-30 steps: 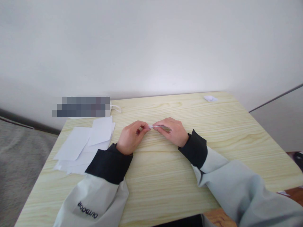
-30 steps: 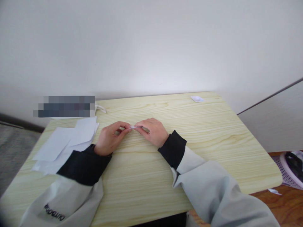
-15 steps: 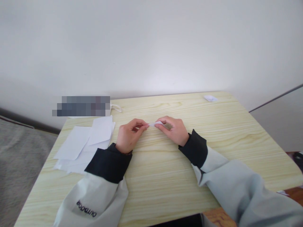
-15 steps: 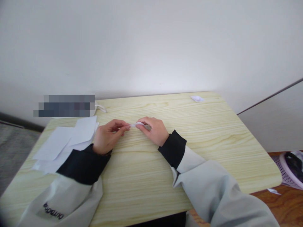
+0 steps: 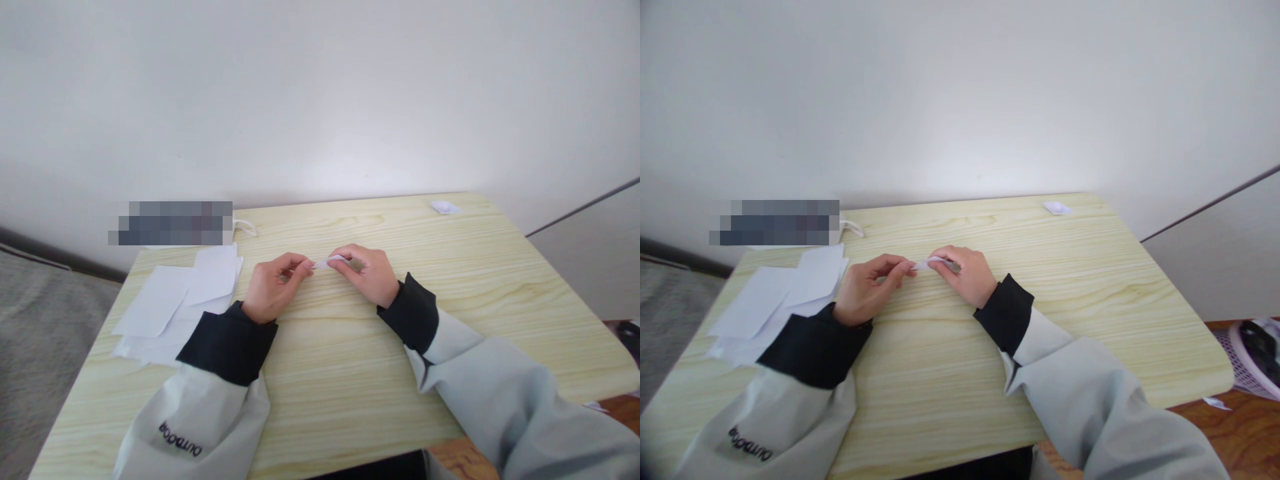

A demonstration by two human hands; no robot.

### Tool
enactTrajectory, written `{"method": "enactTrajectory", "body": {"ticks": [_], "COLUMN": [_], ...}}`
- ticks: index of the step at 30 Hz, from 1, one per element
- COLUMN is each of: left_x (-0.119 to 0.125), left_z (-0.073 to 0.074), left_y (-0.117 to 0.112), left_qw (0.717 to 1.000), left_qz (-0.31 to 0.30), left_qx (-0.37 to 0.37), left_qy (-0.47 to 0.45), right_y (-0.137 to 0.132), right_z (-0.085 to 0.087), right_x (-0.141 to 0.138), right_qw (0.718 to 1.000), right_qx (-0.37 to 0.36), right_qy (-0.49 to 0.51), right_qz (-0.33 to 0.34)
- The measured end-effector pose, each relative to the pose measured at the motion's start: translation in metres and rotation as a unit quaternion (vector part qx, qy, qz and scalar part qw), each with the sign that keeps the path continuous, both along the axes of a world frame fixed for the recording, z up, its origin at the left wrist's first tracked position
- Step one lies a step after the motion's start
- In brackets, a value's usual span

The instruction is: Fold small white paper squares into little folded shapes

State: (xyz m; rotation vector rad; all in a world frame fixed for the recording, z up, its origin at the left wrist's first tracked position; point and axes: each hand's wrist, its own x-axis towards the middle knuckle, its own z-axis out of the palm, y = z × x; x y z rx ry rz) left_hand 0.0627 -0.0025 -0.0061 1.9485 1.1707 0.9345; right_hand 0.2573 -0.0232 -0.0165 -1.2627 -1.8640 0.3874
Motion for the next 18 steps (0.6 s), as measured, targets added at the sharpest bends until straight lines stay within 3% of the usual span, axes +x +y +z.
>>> {"method": "enactTrajectory", "body": {"ticks": [3, 6, 13, 18], "left_x": [0.0000, -0.0007, -0.0020, -0.0024], "left_z": [-0.0003, 0.0009, 0.0019, -0.0016], "left_y": [0.0019, 0.0030, 0.0034, 0.0037], "left_qw": [0.997, 0.996, 0.998, 0.992], "left_qz": [-0.017, -0.036, -0.048, -0.054], "left_qx": [-0.065, -0.072, -0.020, 0.064], "left_qy": [-0.045, -0.034, 0.033, 0.094], "right_y": [-0.0002, -0.0004, -0.0013, -0.0015], "right_z": [-0.0001, -0.0008, 0.0004, 0.0010], "right_x": [0.0004, 0.0008, 0.0003, -0.0006], "right_qw": [0.999, 0.998, 0.998, 0.997], "right_qx": [0.023, 0.041, 0.054, 0.044], "right_qy": [-0.016, -0.026, -0.028, -0.047], "right_qz": [0.018, 0.029, 0.027, 0.037]}}
